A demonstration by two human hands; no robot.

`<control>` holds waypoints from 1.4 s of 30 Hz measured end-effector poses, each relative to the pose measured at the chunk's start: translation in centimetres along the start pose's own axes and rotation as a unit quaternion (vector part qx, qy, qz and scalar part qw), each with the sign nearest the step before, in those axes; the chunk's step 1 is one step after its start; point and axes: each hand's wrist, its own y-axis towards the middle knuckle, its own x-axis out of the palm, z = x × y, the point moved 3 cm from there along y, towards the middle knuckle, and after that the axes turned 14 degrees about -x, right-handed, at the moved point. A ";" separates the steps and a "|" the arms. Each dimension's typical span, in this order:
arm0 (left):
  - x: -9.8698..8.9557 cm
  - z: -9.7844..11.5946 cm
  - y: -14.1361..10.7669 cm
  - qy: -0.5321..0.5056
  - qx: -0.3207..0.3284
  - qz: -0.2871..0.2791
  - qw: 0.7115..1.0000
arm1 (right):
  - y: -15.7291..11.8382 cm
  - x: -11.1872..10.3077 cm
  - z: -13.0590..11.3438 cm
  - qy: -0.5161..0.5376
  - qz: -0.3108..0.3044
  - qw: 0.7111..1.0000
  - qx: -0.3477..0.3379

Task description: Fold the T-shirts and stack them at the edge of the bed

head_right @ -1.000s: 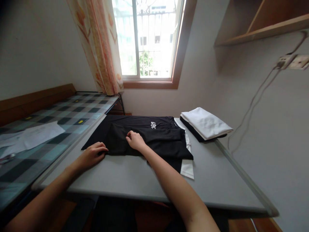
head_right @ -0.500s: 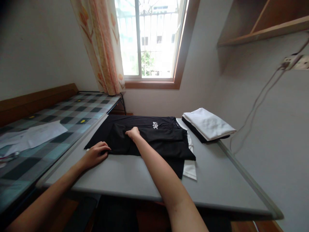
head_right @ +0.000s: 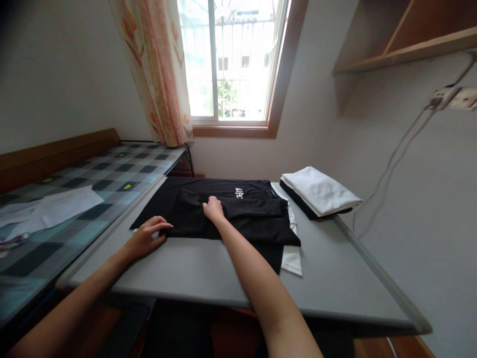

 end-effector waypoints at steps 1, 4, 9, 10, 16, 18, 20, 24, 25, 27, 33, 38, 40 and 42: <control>0.0 0.0 -0.1 -0.007 -0.003 -0.005 1.000 | -0.1 0.0 0.1 -0.004 0.013 1.000 -0.016; 0.0 0.0 -0.1 -0.047 -0.035 -0.010 0.998 | -0.4 0.2 0.3 -0.012 0.043 0.998 -0.043; 0.0 -2.2 3.2 -0.116 -0.175 0.023 0.977 | -1.0 0.4 0.9 0.011 0.066 0.995 -0.072; 0.1 -2.8 4.5 -0.123 -0.200 0.019 0.972 | -1.1 0.4 0.9 0.018 0.071 0.994 -0.078; 1.2 -5.8 13.6 -0.156 -0.278 -0.155 0.935 | -1.5 0.5 1.1 0.028 0.081 0.992 -0.090; 1.7 -6.0 15.3 -0.164 -0.297 -0.231 0.912 | -1.6 0.5 1.0 0.026 0.080 0.992 -0.095; 2.1 -6.1 16.2 -0.170 -0.320 -0.282 0.888 | -1.6 0.4 1.0 0.024 0.079 0.992 -0.096; 2.5 -6.1 16.5 -0.152 -0.340 -0.356 0.857 | -1.7 0.3 1.0 0.022 0.073 0.993 -0.091; 2.5 -6.1 16.5 -0.140 -0.331 -0.373 0.855 | -1.8 0.3 0.9 0.020 0.073 0.993 -0.087; 2.4 -6.2 16.7 -0.111 -0.312 -0.391 0.859 | -1.9 0.2 0.8 0.010 0.069 0.995 -0.074; 2.7 -6.8 17.1 -0.075 -0.325 -0.335 0.881 | -3.0 0.1 -0.2 -0.085 0.056 0.994 -0.040; 2.8 -6.4 15.9 -0.068 -0.368 -0.267 0.888 | -3.7 0.3 -0.8 -0.137 0.056 0.988 -0.044; 3.0 -6.2 15.0 -0.028 -0.390 -0.264 0.881 | -3.8 0.3 -0.8 -0.140 0.055 0.988 -0.043; 3.1 -5.9 14.1 -0.004 -0.409 -0.249 0.878 | -3.8 0.2 -0.8 -0.138 0.054 0.988 -0.044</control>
